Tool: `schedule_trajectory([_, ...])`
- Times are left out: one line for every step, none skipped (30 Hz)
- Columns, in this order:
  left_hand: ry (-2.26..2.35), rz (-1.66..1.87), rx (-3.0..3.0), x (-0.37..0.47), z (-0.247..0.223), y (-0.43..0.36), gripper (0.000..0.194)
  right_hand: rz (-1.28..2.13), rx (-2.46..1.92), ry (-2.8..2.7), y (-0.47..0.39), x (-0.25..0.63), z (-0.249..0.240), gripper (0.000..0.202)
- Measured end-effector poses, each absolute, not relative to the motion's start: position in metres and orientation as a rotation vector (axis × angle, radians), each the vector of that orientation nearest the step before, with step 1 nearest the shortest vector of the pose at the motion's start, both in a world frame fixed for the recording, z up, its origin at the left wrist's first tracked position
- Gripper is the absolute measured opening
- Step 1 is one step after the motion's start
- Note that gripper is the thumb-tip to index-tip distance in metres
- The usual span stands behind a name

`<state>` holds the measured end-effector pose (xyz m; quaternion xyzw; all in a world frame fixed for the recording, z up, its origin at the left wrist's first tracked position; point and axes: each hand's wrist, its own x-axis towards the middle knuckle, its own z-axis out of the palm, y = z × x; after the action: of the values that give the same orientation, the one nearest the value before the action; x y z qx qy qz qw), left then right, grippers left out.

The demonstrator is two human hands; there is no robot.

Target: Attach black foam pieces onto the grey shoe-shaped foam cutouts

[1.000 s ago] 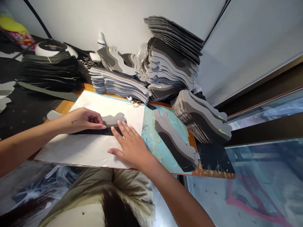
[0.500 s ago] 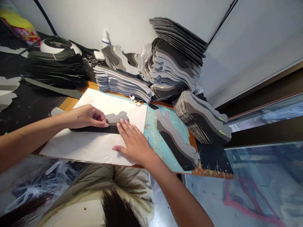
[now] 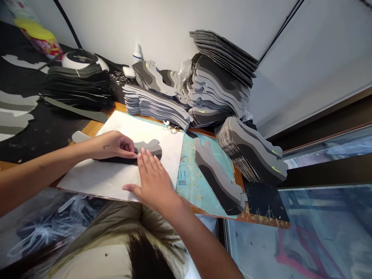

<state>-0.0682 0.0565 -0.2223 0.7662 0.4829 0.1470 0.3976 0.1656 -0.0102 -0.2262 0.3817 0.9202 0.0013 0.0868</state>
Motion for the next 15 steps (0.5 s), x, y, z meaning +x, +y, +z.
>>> schedule_trajectory([1.223, 0.350, 1.968, -0.072, -0.219, 0.056, 0.043, -0.002, 1.144, 2.733, -0.010, 0.165, -0.228, 0.106])
schedule_trajectory([1.230, 0.322, 1.993, -0.076, -0.216, 0.055, 0.042, -0.006, 1.150, 2.735, -0.009, 0.166, -0.230, 0.107])
schedule_trajectory([1.252, 0.292, 2.008, -0.080, -0.213, 0.054, 0.040, -0.011, 1.150, 2.746, -0.009, 0.167, -0.232, 0.107])
schedule_trajectory([1.286, 0.268, 2.008, -0.085, -0.211, 0.053, 0.039, -0.017, 1.148, 2.765, -0.008, 0.169, -0.234, 0.108])
schedule_trajectory([1.323, 0.257, 1.992, -0.089, -0.208, 0.051, 0.038, -0.023, 1.144, 2.788, -0.007, 0.170, -0.235, 0.108])
schedule_trajectory([1.354, 0.263, 1.964, -0.092, -0.207, 0.049, 0.036, -0.029, 1.140, 2.811, -0.007, 0.171, -0.236, 0.108])
schedule_trajectory([1.380, 0.278, 1.931, -0.095, -0.206, 0.047, 0.035, -0.033, 1.137, 2.828, -0.007, 0.172, -0.237, 0.109])
schedule_trajectory([1.392, 0.295, 1.904, -0.097, -0.205, 0.044, 0.034, -0.035, 1.136, 2.839, -0.007, 0.172, -0.238, 0.110])
schedule_trajectory([1.394, 0.315, 1.887, -0.097, -0.205, 0.042, 0.034, -0.034, 1.137, 2.843, -0.007, 0.172, -0.238, 0.111])
schedule_trajectory([1.388, 0.335, 1.878, -0.098, -0.206, 0.040, 0.034, -0.032, 1.140, 2.843, -0.007, 0.172, -0.238, 0.112])
schedule_trajectory([1.380, 0.354, 1.873, -0.098, -0.207, 0.039, 0.035, -0.027, 1.140, 2.841, -0.007, 0.172, -0.238, 0.114])
schedule_trajectory([1.373, 0.373, 1.869, -0.097, -0.209, 0.038, 0.036, -0.022, 1.141, 2.839, -0.007, 0.171, -0.238, 0.115])
schedule_trajectory([1.367, 0.393, 1.864, -0.097, -0.211, 0.038, 0.038, -0.014, 1.140, 2.836, -0.007, 0.171, -0.239, 0.116])
schedule_trajectory([1.363, 0.408, 1.859, -0.097, -0.212, 0.038, 0.039, -0.004, 1.142, 2.835, -0.007, 0.171, -0.239, 0.116])
schedule_trajectory([1.366, 0.414, 1.857, -0.097, -0.214, 0.039, 0.039, 0.009, 1.144, 2.834, -0.007, 0.171, -0.240, 0.117])
